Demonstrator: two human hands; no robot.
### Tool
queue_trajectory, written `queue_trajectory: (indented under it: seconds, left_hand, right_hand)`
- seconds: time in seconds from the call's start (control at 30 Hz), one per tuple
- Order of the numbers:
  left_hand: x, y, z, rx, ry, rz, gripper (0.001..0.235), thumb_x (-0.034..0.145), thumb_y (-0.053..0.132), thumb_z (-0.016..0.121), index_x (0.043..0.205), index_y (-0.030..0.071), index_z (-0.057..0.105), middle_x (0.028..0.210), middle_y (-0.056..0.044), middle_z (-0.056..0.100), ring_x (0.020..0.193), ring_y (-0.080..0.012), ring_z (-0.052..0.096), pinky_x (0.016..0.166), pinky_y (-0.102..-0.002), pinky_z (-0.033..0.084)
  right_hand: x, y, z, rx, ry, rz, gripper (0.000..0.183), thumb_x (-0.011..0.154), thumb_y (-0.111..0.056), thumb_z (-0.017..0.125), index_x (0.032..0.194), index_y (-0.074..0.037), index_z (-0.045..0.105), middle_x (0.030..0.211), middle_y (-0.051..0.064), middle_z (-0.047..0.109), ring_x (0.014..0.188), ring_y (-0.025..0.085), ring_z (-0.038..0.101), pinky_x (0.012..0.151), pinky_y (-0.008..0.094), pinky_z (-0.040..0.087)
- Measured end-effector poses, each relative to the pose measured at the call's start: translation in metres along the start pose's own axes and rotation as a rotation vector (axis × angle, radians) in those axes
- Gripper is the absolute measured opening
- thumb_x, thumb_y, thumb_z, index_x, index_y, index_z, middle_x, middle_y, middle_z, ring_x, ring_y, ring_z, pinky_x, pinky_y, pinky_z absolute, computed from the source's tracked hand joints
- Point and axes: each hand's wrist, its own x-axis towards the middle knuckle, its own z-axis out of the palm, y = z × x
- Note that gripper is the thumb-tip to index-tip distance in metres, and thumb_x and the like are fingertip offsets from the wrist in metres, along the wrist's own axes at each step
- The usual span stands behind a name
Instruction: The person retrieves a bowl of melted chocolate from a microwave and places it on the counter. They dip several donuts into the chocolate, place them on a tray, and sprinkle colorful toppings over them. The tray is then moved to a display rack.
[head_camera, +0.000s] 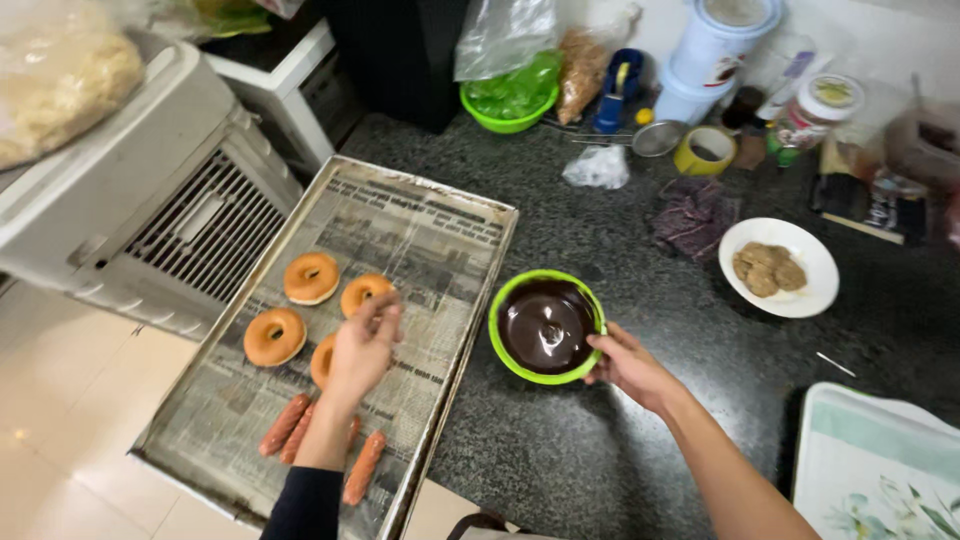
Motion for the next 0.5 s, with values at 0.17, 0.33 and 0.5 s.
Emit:
queue_trajectory:
  seconds: [0.17,0.33,0.5]
  left_hand:
    - [-0.014,-0.015,-0.052,0.368,0.301,0.051,0.034,0.098,0.034,0.063,0.118,0.008,0.073,0.086,-0.017,0.075,0.075,-0.0265,0.072,0.070,-0.040,0.056]
    - [-0.041,-0.050,-0.082,0.584,0.425,0.031,0.036,0.097,0.037,0.061,0.103,0.005,0.075,0.093,-0.019,0.075,0.088,-0.0368,0.072,0.081,-0.048,0.056]
    - [-0.047,-0.066,-0.075,0.766,0.363,-0.153,0.040,0.097,0.045,0.059,0.107,0.010,0.078,0.105,-0.018,0.074,0.110,-0.0394,0.063,0.102,-0.049,0.048]
  right_hand:
    - [0.013,0.025,-0.013,-0.006,-0.012,0.126,0.028,0.099,-0.022,0.058,0.124,-0.008,0.057,0.093,0.007,0.066,0.078,0.020,0.065,0.070,0.038,0.056]
    - [0.020,0.023,-0.028,-0.309,0.031,0.232,0.035,0.102,-0.041,0.052,0.125,-0.014,0.052,0.091,0.007,0.067,0.078,0.024,0.070,0.071,0.039,0.059]
    - [0.027,0.002,-0.030,-0.942,0.399,-0.136,0.041,0.108,-0.040,0.055,0.114,-0.001,0.067,0.086,0.009,0.068,0.078,0.025,0.065,0.069,0.039,0.053]
